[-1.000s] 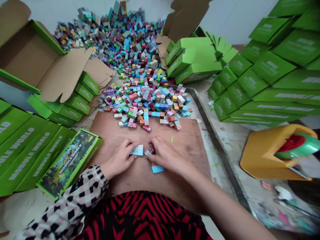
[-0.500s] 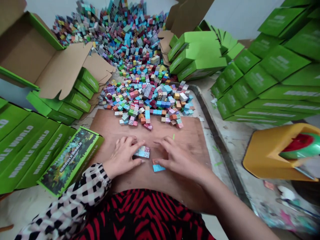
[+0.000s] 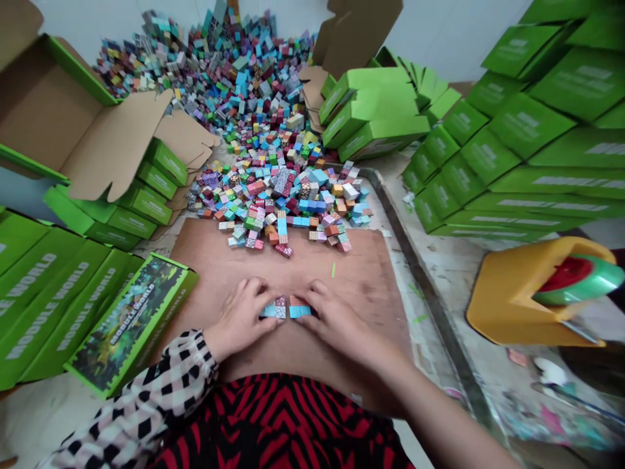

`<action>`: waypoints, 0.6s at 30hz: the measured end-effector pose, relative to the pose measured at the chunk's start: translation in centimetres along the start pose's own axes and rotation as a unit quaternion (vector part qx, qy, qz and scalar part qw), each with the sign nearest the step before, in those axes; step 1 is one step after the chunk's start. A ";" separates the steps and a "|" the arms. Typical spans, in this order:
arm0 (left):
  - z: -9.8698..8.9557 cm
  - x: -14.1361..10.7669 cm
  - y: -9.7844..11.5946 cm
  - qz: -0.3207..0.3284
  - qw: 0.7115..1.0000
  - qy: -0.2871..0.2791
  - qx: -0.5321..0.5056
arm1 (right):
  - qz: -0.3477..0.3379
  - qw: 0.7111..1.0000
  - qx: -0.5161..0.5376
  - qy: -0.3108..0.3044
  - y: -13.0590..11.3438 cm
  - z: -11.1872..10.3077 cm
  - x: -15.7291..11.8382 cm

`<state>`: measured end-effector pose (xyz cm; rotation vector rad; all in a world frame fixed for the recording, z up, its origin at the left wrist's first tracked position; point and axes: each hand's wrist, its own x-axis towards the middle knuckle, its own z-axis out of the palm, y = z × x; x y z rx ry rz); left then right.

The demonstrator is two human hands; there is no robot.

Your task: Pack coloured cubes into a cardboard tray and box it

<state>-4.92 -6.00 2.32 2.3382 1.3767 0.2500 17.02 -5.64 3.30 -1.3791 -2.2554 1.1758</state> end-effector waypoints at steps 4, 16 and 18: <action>0.6 -0.3 -0.2 0.011 1.000 0.019 -0.004 | -0.007 1.000 -0.008 -0.014 -0.5 0.4 0.4; 0.2 -0.7 0.6 0.017 0.999 -0.028 0.007 | -0.018 1.000 0.021 -0.004 -0.8 1.2 -0.3; 0.5 -1.5 0.8 0.015 0.999 -0.030 0.015 | -0.021 0.999 0.021 -0.021 -1.4 1.5 -0.7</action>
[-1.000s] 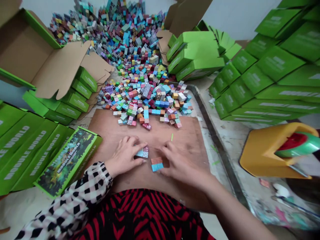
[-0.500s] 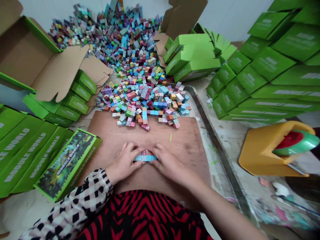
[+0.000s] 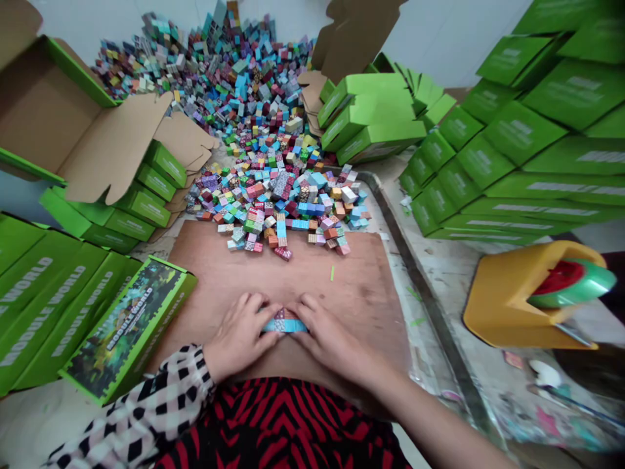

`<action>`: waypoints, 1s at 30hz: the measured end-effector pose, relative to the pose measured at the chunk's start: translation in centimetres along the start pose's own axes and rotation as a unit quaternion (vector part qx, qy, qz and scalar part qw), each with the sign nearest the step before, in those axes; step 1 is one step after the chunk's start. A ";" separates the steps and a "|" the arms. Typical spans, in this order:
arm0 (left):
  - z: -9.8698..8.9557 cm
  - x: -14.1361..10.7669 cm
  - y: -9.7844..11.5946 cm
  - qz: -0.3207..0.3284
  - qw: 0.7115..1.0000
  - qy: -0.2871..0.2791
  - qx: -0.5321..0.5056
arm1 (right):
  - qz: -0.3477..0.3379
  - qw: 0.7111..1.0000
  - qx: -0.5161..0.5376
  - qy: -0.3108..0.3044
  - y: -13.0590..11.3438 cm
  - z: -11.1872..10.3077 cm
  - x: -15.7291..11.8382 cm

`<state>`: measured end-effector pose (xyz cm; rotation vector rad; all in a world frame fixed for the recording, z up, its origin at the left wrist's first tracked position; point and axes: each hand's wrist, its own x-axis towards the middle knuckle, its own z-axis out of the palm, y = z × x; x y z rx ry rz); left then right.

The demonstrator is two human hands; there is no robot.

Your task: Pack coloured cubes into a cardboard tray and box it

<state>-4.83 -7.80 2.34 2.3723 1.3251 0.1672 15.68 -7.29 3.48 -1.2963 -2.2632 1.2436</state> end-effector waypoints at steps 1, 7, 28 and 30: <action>0.1 -0.4 0.2 -0.003 1.000 0.001 0.007 | -0.002 1.000 0.001 -0.008 -0.2 0.1 -0.2; 0.4 -1.4 1.0 -0.038 0.998 0.007 0.044 | 0.004 0.996 -0.011 -0.083 0.2 -1.6 0.2; 1.8 -2.9 -1.6 -0.030 0.987 0.092 -0.130 | 0.032 0.989 -0.093 0.112 2.4 -2.4 4.3; 1.8 -3.0 -1.7 -0.034 0.984 0.092 -0.148 | 0.013 0.992 -0.078 0.095 1.8 -1.6 4.2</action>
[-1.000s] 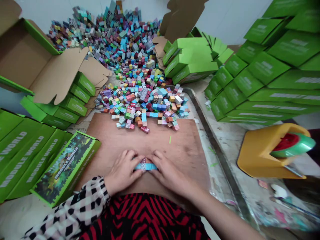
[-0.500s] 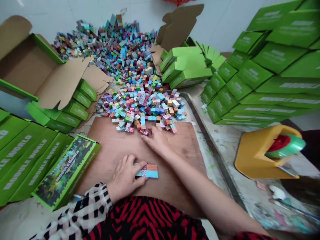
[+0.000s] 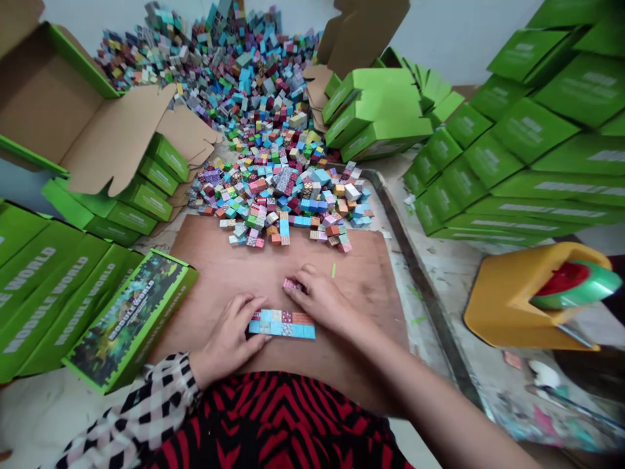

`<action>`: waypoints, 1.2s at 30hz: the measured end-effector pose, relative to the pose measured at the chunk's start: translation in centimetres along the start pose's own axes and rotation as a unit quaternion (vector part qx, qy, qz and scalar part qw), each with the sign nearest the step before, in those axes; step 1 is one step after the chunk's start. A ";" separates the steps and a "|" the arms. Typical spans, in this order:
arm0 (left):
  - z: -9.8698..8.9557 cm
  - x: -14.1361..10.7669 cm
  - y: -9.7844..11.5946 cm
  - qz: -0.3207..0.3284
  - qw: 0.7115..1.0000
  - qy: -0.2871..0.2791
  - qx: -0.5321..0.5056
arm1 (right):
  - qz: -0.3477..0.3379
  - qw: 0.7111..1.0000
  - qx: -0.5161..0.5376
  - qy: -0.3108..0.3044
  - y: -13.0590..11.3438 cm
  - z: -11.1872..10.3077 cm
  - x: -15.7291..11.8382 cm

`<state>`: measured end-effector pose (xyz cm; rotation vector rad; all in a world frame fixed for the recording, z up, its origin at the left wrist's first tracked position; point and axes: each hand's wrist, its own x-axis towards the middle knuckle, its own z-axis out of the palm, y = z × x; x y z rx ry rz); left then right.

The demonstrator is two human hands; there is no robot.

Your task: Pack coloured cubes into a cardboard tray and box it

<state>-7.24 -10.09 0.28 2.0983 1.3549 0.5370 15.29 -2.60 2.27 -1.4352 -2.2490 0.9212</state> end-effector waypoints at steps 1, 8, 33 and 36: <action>0.0 0.0 0.0 -0.002 1.000 0.000 -0.007 | -0.005 1.000 0.005 -0.013 -0.4 0.4 0.1; 0.0 0.0 0.0 -0.023 0.998 0.024 -0.051 | -0.045 0.993 0.033 -0.106 -3.4 1.9 1.2; 0.0 2.0 0.2 0.037 0.996 -0.024 0.075 | 0.090 0.962 0.107 0.233 0.7 0.9 7.7; 0.1 1.9 0.5 0.027 0.997 -0.010 0.076 | 0.132 0.950 0.159 0.236 0.9 0.9 10.0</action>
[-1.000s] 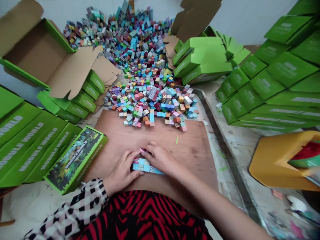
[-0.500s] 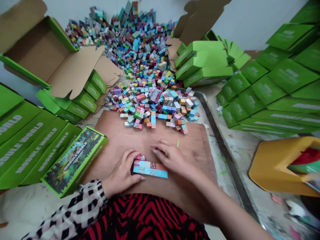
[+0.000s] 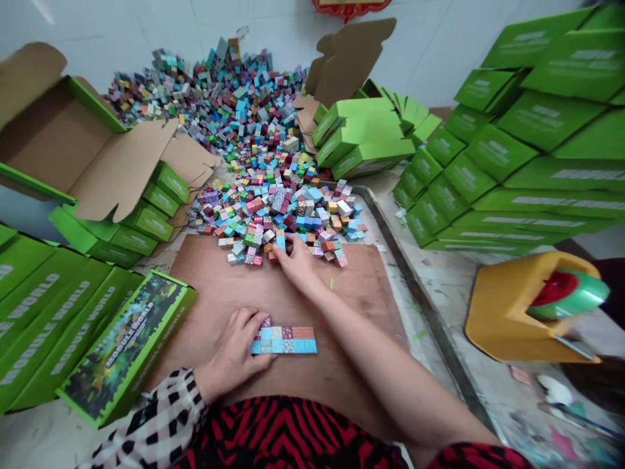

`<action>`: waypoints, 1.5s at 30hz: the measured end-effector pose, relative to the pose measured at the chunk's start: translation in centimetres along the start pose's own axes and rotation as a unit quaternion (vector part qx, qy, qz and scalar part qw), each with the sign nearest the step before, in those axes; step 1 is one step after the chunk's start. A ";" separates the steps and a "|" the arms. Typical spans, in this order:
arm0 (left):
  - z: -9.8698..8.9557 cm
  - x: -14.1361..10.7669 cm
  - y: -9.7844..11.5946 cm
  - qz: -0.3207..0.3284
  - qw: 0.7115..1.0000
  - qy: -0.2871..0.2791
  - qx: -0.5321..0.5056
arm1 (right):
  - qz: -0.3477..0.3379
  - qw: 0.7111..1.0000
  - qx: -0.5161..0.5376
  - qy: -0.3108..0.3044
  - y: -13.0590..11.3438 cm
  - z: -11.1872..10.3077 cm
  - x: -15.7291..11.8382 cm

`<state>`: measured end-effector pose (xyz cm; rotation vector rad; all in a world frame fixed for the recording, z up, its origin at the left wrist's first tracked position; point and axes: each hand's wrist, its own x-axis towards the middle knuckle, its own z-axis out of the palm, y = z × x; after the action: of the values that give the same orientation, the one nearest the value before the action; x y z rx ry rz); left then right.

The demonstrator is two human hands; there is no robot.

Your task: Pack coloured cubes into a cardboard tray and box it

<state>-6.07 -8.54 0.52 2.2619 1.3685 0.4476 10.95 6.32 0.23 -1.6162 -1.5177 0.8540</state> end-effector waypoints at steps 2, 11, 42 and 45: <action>0.2 -0.1 0.0 -0.007 1.000 0.008 0.000 | 0.017 1.000 0.014 -0.012 0.3 0.0 0.8; 0.7 -0.2 -0.4 -0.005 1.000 0.018 0.008 | 0.001 0.997 0.053 -0.064 2.1 -4.7 -2.7; 0.1 -0.2 0.0 -0.012 1.000 -0.006 -0.010 | -0.214 0.909 -0.209 -0.290 0.5 -8.4 -9.3; 0.1 -0.2 0.1 -0.018 1.000 0.000 0.000 | -0.216 0.903 -0.197 -0.313 0.9 -8.6 -9.6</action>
<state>-6.04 -8.77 0.43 2.2340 1.4066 0.4349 18.07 -3.90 3.50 -1.2165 -2.5268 0.8913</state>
